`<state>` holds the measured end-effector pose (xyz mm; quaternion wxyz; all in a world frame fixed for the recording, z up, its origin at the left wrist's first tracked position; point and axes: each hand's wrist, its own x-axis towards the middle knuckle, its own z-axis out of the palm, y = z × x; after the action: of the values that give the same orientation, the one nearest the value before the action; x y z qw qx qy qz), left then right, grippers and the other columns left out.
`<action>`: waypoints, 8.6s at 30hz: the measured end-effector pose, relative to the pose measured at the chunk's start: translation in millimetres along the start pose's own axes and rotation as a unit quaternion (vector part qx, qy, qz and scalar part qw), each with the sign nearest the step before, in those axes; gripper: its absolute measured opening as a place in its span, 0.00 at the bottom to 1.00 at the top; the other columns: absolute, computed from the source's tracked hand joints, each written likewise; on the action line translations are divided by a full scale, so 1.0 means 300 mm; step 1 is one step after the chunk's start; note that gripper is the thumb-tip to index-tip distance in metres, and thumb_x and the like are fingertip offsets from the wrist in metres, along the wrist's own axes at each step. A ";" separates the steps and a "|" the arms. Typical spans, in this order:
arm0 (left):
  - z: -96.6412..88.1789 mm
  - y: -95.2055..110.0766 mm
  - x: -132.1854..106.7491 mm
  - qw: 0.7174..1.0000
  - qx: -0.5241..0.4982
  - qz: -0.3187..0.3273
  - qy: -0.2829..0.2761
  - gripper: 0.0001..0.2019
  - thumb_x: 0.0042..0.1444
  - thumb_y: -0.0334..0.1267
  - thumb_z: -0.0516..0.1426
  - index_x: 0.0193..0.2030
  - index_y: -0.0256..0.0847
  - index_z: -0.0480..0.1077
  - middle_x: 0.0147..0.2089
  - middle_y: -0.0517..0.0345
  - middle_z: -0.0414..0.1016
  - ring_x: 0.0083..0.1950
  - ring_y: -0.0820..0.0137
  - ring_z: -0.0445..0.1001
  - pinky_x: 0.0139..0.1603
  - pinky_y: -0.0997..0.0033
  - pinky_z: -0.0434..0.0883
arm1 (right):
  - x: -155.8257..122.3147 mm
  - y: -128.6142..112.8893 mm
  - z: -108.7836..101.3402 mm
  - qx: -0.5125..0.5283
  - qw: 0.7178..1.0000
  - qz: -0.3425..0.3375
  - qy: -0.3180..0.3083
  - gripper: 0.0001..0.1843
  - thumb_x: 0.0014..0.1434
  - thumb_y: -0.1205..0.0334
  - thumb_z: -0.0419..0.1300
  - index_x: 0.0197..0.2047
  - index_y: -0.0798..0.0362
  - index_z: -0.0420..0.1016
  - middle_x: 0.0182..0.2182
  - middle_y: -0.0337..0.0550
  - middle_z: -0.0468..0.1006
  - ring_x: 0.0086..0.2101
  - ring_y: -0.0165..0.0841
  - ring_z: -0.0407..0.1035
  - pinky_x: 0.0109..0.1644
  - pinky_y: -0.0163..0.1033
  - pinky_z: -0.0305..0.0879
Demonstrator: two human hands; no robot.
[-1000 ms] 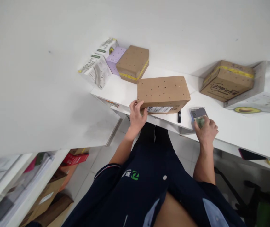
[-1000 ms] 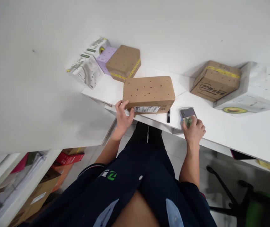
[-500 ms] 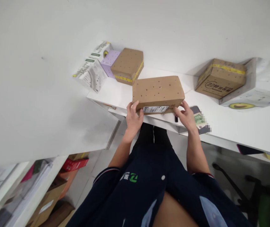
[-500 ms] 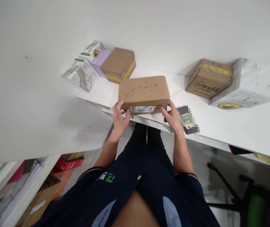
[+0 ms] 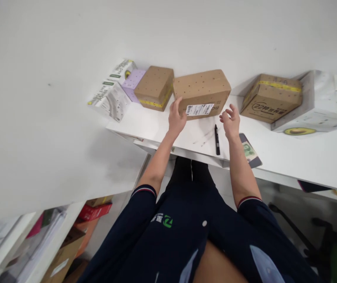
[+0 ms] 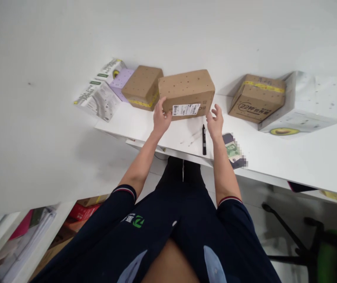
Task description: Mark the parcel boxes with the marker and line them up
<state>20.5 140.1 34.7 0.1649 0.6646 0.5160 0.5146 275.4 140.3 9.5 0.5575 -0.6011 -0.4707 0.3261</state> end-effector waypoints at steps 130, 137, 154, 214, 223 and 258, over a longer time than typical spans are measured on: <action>-0.231 0.258 -0.470 0.998 0.031 0.024 -0.041 0.23 0.60 0.53 0.61 0.57 0.44 0.68 0.47 0.52 0.67 0.45 0.67 0.72 0.48 0.64 0.74 | -0.585 -0.228 -0.007 -0.166 0.963 -0.198 -0.078 0.25 0.70 0.49 0.49 0.65 0.50 0.62 0.51 0.54 0.72 0.46 0.41 0.70 0.50 0.54 0.74; -0.147 0.133 -0.558 0.882 -0.248 -0.394 0.073 0.20 0.62 0.58 0.56 0.48 0.42 0.66 0.40 0.58 0.70 0.36 0.73 0.74 0.42 0.68 0.74 | -0.623 -0.298 0.042 -0.283 0.902 -0.321 -0.050 0.32 0.64 0.43 0.56 0.66 0.50 0.62 0.65 0.58 0.56 0.65 0.53 0.54 0.65 0.65 0.59; -0.220 0.175 -0.516 0.948 -0.161 -0.255 0.102 0.29 0.52 0.62 0.63 0.52 0.43 0.69 0.36 0.60 0.68 0.35 0.74 0.70 0.38 0.72 0.71 | -0.652 -0.183 0.072 -0.051 0.994 -0.031 -0.093 0.32 0.63 0.41 0.57 0.61 0.53 0.58 0.56 0.57 0.68 0.53 0.42 0.68 0.59 0.55 0.68; -0.224 0.340 -0.573 0.977 0.152 0.126 0.079 0.08 0.57 0.38 0.58 0.41 0.44 0.77 0.41 0.52 0.79 0.57 0.58 0.72 0.62 0.49 0.67 | -0.559 -0.077 0.065 0.171 0.957 0.191 -0.136 0.22 0.53 0.42 0.61 0.43 0.51 0.73 0.34 0.38 0.76 0.33 0.30 0.70 0.37 0.37 0.71; -0.223 0.394 -0.508 0.965 0.219 0.136 0.039 0.16 0.57 0.43 0.60 0.51 0.47 0.77 0.52 0.56 0.82 0.65 0.53 0.68 0.74 0.45 0.40 | -0.623 -0.089 0.083 0.203 0.925 0.275 -0.168 0.35 0.51 0.38 0.65 0.57 0.47 0.70 0.31 0.35 0.76 0.28 0.28 0.70 0.30 0.34 0.68; -0.101 0.267 -0.429 0.964 0.178 0.176 0.088 0.19 0.60 0.54 0.60 0.47 0.41 0.71 0.46 0.47 0.73 0.51 0.61 0.72 0.55 0.56 0.71 | -0.392 -0.261 -0.161 0.311 0.949 0.001 -0.047 0.22 0.46 0.59 0.68 0.46 0.42 0.71 0.29 0.31 0.76 0.28 0.28 0.71 0.32 0.36 0.69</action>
<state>44.0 -12.7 41.4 -0.0951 0.7158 0.4867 0.4917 263.4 8.2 78.5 0.6936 -0.3825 -0.3714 0.4844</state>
